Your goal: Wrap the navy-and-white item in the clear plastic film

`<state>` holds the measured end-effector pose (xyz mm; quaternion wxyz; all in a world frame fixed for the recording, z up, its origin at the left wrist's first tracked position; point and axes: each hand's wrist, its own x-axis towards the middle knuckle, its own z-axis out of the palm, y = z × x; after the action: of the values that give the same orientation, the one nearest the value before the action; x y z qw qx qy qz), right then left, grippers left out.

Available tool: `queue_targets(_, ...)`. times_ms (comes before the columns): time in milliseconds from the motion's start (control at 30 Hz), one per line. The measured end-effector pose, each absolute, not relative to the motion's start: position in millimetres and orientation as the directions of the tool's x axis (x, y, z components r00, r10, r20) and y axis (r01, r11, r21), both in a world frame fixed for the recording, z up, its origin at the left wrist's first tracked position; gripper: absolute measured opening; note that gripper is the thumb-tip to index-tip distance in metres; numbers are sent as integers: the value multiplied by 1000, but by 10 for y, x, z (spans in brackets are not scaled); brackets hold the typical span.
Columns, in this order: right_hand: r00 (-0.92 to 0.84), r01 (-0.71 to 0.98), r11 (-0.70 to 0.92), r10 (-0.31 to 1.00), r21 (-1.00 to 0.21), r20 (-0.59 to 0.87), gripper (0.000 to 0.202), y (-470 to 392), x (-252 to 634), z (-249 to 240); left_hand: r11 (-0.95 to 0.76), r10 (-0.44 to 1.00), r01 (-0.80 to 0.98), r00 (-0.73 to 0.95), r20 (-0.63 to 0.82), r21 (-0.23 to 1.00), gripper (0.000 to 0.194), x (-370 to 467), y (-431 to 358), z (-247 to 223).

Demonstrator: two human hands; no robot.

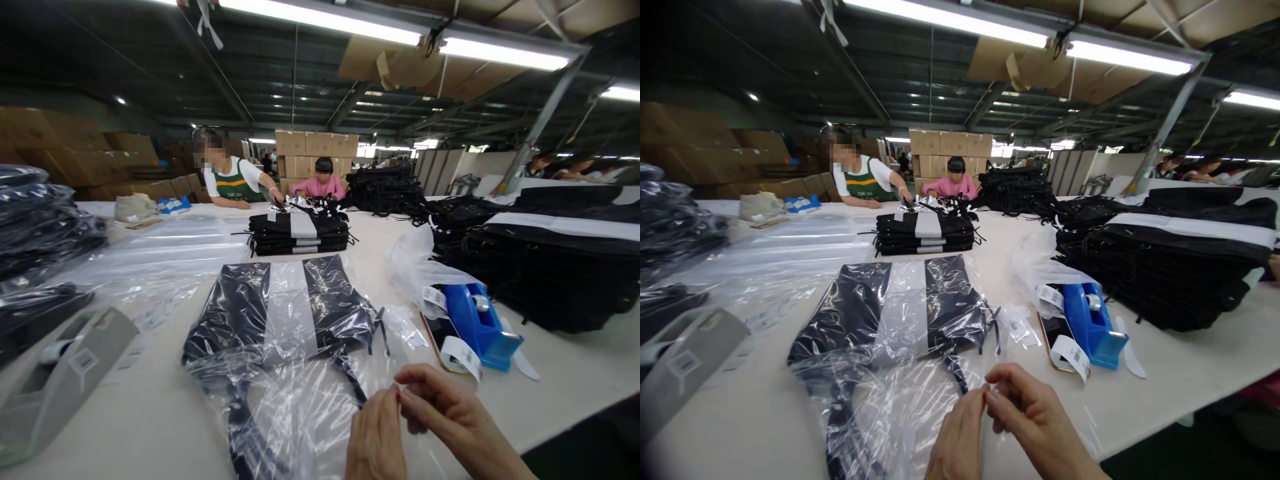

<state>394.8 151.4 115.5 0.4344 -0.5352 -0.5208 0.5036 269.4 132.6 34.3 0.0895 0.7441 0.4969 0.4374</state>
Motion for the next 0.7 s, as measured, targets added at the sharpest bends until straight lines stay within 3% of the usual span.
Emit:
queue_targets(100,-272,186,-13,960,-982,-65,33,1788,3746,1244,-387,903,559,68,424,734,38,2655,1501,578)
queue_targets(233,-363,338,124,932,-933,-8,35,1990,3605,1290,-220,971,462,20,238,859,24,2454,1761,707)
queue_targets(433,-289,484,281,945,-829,153,29,2170,3809,1111,-20,998,457,66,-11,889,23,2257,1872,637)
queue_targets(567,-380,579,324,919,-749,103,43,2386,3966,849,38,997,322,56,-59,946,22,2198,1892,561)
queue_targets(700,-429,645,377,898,-665,92,19,2548,3953,746,-6,998,348,64,-17,938,26,2061,1945,562)
